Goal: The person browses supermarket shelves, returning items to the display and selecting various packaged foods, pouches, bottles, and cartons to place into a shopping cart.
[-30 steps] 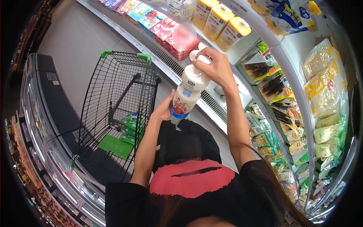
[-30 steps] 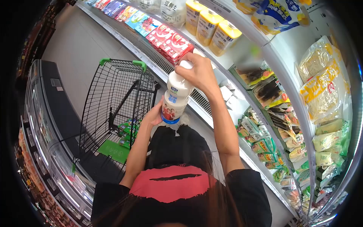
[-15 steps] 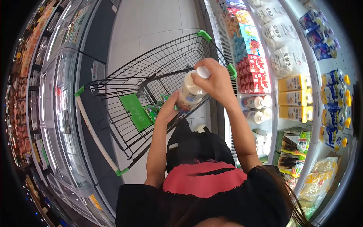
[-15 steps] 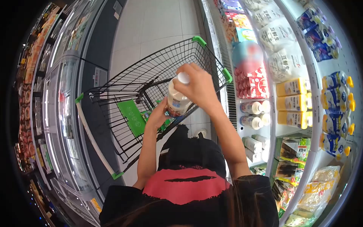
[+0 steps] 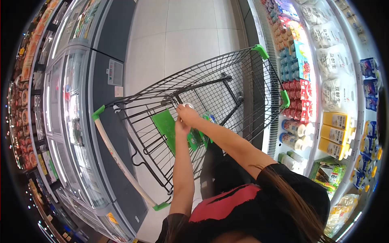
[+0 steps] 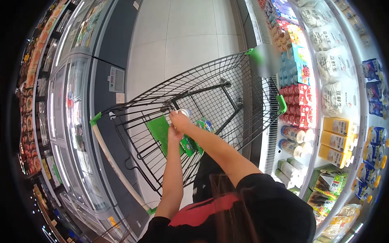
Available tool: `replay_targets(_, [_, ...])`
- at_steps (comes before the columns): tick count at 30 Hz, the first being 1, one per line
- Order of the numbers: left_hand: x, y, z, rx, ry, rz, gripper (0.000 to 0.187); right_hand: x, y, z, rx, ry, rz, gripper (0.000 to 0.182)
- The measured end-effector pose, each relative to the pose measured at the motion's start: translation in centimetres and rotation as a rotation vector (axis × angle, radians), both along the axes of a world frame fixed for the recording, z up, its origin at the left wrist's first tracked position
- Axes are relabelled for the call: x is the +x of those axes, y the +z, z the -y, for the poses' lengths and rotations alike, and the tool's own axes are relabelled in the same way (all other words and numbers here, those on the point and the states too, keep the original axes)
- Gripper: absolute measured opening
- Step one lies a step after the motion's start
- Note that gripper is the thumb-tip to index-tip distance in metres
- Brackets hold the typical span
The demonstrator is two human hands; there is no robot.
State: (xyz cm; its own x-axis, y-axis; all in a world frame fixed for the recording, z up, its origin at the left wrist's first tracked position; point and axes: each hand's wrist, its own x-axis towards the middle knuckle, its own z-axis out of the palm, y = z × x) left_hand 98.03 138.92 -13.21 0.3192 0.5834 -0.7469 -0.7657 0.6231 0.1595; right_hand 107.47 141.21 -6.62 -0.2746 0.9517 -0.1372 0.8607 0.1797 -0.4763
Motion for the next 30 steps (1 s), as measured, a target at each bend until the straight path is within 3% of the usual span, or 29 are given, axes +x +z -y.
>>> replay_targets(3, [-2.0, -4.0, 0.2, 0.103, -0.059, 0.096, 0.039, -2.4, -4.1, 0.0, -0.027, -0.045, 0.028, 0.039])
replay_targets(5, [-3.0, -4.0, 1.3, 0.055, -0.049, 0.046, 0.04, -3.6, -4.7, 0.6, -0.003, 0.146, 0.105, 0.039])
replay_targets(7, [-3.8, -0.6, 1.3, -0.002, -0.027, -0.053, 0.041, -4.2, -3.5, 0.8, -0.063, 0.154, 0.126, 0.037])
replay_targets(9, [-3.9, 1.8, 1.0, -0.043, -0.029, -0.138, 0.042, -3.7, -3.7, 1.4, -0.208, -0.001, -0.121, 0.034])
replay_targets(10, [-4.7, -0.2, 1.6, -0.101, 0.002, -0.064, 0.044, -2.9, -2.7, 1.7, -0.229, -0.039, -0.198, 0.033])
replay_targets(11, [-5.5, -1.8, 2.6, -0.11, -0.091, -0.268, 0.05, -1.4, -0.9, 2.2, -0.229, -0.09, -0.176, 0.033])
replay_targets(12, [-4.5, 0.8, 3.1, -0.094, -0.147, -0.355, 0.056, 0.5, 1.0, 3.1, -0.194, -0.105, -0.235, 0.031])
replay_targets(14, [-3.6, -0.2, 4.5, -0.136, -0.145, -0.345, 0.066, 5.6, 6.0, 6.3, -0.164, -0.206, -0.264, 0.029])
replay_targets(16, [0.4, 3.0, 5.6, -0.045, -0.301, -0.514, 0.058, 10.9, 11.3, 9.2, 0.113, -0.387, -0.49, 0.022])
replay_targets(19, [8.2, 10.5, 8.2, 0.321, -0.541, -0.494, 0.04, 18.9, 16.8, 15.3, 0.323, -0.797, -0.489, 0.012])
replay_targets(22, [17.4, 15.0, 11.6, 0.675, -0.767, -0.517, 0.023, 27.4, 16.6, 23.0, 0.435, -1.153, -0.176, 0.014])
replay_targets(24, [23.9, 17.9, 14.5, 0.998, -0.868, -0.568, 0.019, 33.1, 14.5, 28.9, 0.477, -1.296, 0.106, 0.028])
replay_targets(25, [26.9, 19.1, 16.1, 1.068, -0.884, -0.42, 0.018, 35.7, 13.1, 31.7, 0.506, -1.364, 0.242, 0.033])
replay_targets(27, [32.6, 20.0, 18.8, 1.095, -1.099, -0.26, 0.019, 39.5, 12.5, 36.6, 0.165, -1.579, 0.495, 0.042])
replay_targets(30, [40.5, 17.2, 23.9, 1.168, -1.326, -0.159, 0.027, 43.3, 11.2, 41.6, -0.001, -1.72, 0.676, 0.043])
